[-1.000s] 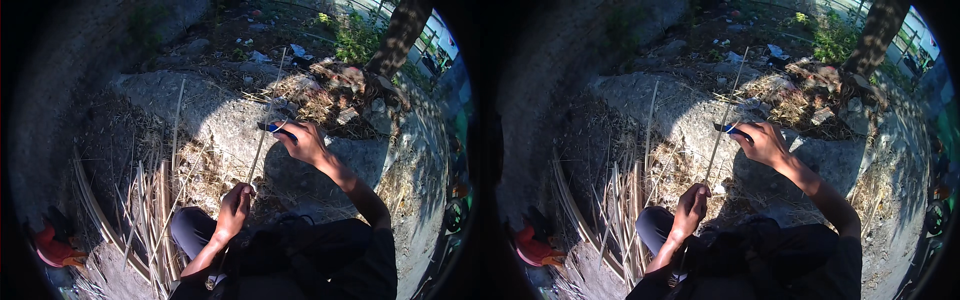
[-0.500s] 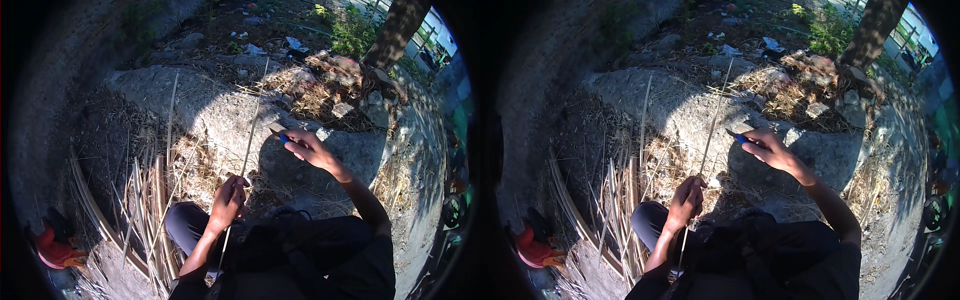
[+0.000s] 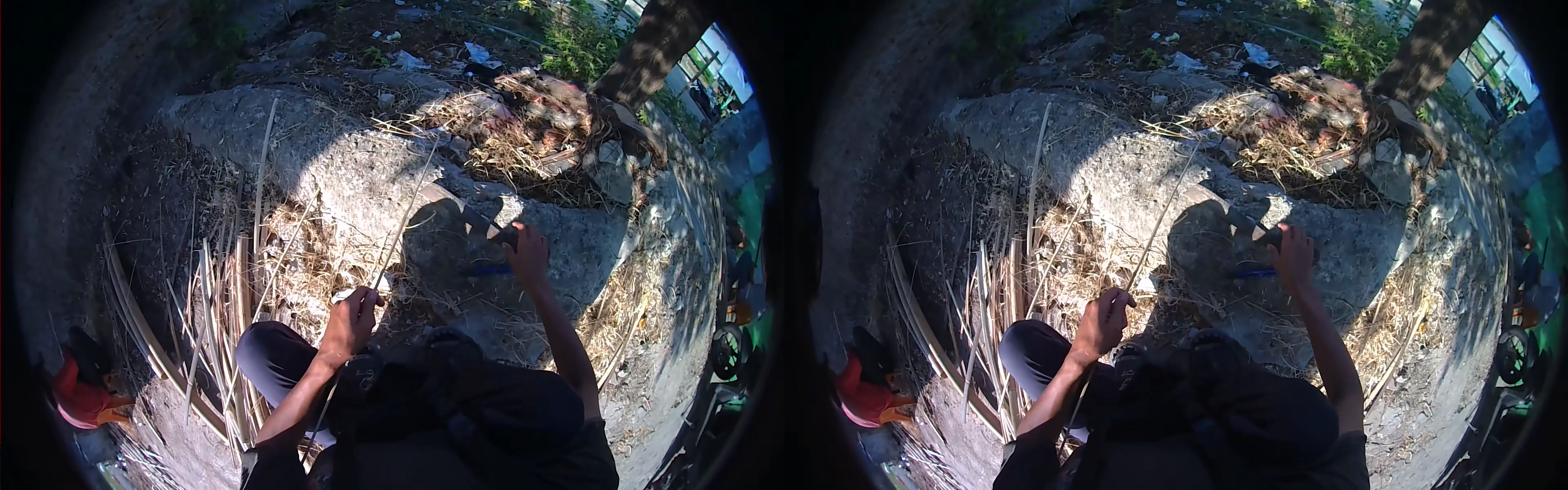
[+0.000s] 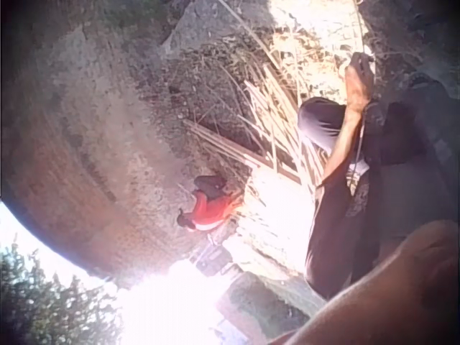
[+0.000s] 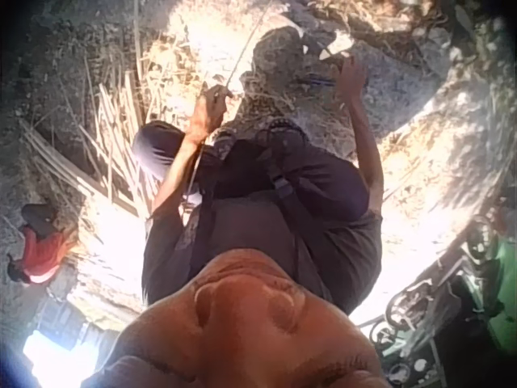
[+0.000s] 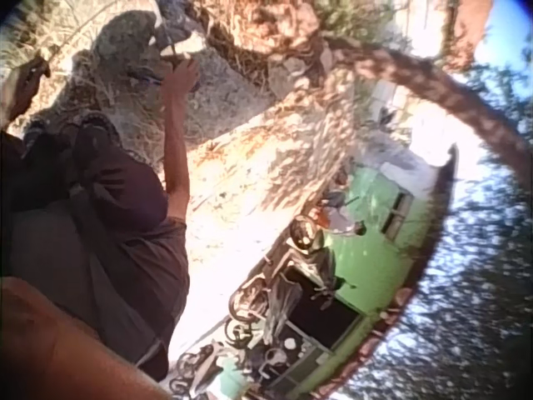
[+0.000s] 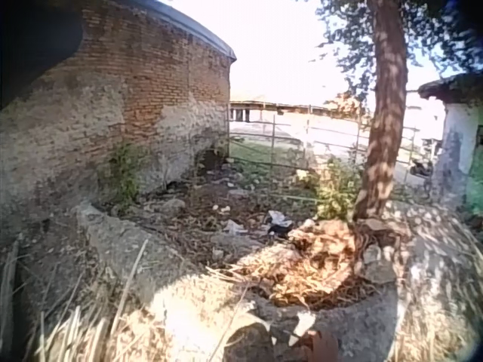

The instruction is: The person shaves a thin strip of bamboo by hand using a small utility blade and later a larger blade to smooth and taper the surface.

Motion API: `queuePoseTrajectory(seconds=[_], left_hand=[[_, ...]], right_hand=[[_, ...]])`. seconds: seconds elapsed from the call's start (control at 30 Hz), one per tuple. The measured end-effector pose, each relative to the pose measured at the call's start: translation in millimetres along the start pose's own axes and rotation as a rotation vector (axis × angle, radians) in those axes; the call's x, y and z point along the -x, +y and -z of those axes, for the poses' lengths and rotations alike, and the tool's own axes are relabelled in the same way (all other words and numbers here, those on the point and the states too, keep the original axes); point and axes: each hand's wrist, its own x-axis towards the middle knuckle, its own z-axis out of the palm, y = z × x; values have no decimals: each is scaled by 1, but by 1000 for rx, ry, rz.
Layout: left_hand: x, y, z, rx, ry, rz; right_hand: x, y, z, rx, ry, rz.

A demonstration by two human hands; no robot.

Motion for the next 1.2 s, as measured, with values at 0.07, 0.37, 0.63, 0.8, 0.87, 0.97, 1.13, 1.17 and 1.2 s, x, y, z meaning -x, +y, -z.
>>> queuePoseTrajectory(seconds=[0.07, 0.37, 0.63, 0.8, 0.87, 0.97, 1.13, 1.17, 1.2], left_hand=[[-1, -2, -5, 6, -2, 0], [-11, -55, -32, 308, -76, 179], [-22, -80, -43, 227, -43, 154], [-19, -75, -47, 259, -27, 73], [-16, -77, -45, 279, -37, 102], [-17, -71, -49, 273, -64, 86], [-7, -58, -46, 311, -75, 164], [-5, -60, -44, 303, -76, 165], [-3, -64, -43, 266, -69, 140]], right_hand=[[-2, 22, -8, 175, -178, -39], [10, 38, -27, 100, -401, 39], [35, -42, 12, -395, -420, -264], [27, -95, 21, -490, -498, -244], [21, -119, 9, -598, -543, -7], [26, -136, -32, -461, -384, 274], [16, -147, -59, -359, -667, 212], [16, -149, -62, -361, -716, 198], [16, -150, -64, -367, -714, 195]])
